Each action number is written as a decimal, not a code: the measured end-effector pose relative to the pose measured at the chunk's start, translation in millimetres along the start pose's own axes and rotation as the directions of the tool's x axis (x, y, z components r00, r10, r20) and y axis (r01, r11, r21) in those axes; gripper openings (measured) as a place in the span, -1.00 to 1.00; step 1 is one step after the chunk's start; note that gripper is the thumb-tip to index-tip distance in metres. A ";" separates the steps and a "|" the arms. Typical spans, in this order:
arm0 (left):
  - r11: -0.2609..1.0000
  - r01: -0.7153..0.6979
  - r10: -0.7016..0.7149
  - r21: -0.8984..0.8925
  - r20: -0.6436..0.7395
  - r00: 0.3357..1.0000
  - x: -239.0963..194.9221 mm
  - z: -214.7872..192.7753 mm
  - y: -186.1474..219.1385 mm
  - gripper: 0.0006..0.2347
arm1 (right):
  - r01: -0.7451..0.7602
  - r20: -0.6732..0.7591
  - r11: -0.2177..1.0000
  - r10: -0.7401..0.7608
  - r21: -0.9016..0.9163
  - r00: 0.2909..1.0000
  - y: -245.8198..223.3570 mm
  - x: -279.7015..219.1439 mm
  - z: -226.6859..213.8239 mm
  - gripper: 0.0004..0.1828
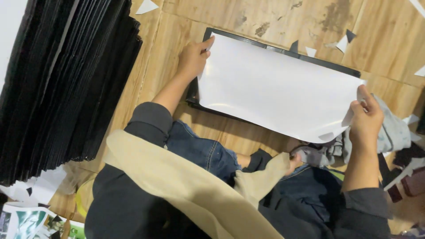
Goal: The person places a white sheet into a black photo album frame, wipes the surface with a cloth, and then places a brown cardboard insert with white strips into the frame. They smooth the insert and repeat the process with another white sheet and wipe.
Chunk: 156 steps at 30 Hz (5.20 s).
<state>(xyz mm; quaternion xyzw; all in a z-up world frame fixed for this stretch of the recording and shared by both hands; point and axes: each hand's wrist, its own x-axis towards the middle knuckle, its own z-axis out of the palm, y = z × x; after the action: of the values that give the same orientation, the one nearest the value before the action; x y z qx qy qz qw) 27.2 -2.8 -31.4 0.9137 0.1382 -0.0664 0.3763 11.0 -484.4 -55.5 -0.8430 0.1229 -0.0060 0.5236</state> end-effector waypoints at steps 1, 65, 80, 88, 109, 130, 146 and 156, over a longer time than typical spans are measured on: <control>0.998 0.055 -0.054 -0.027 0.040 0.998 -1.8 -0.3 3.5 -0.63 | -0.019 0.003 1.000 0.019 -0.020 1.000 -7.6 -0.6 0.8 -0.54; 0.788 0.039 -0.319 0.615 0.353 0.880 -12.8 -29.5 57.2 -0.16 | -0.148 0.349 0.784 0.426 -0.602 0.835 -95.2 -14.7 -1.3 0.06; 0.626 -0.488 0.195 0.609 0.483 0.854 -62.1 112.6 119.9 -0.27 | -0.155 0.327 0.711 0.491 -0.685 0.807 -84.9 -30.5 -18.0 0.30; 0.667 -0.501 0.495 0.551 0.176 0.851 -57.5 147.5 93.4 -0.56 | -0.271 0.190 0.570 0.621 -0.776 0.760 -87.5 -31.4 -19.1 0.30; 0.816 -0.010 0.110 0.578 -0.139 0.984 -44.0 65.6 62.1 -0.44 | 0.458 -0.424 0.794 -0.603 -0.400 0.675 -114.1 -29.2 -141.5 -0.67; 0.929 -0.049 0.153 0.366 -0.261 0.953 -41.0 67.4 47.4 -0.61 | 0.478 0.211 0.403 -0.550 -0.780 0.808 -70.4 -36.8 192.8 -0.44; 0.894 0.039 0.078 0.446 -0.239 0.968 -44.4 62.4 11.7 -0.59 | 0.075 -0.253 0.590 -0.453 -0.804 0.855 11.3 7.1 -35.0 -0.63; 0.835 0.079 0.113 0.544 -0.310 0.944 -37.0 66.5 3.4 -0.57 | 0.479 0.350 0.165 -0.488 -0.862 0.800 -77.2 -27.5 145.0 -0.49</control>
<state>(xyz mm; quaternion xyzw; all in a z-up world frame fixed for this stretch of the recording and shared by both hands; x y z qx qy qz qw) -8.3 -59.5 -67.9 0.9821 0.1662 0.0539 0.0701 19.9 -318.2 -49.5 -0.9772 -0.1675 -0.1046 -0.0775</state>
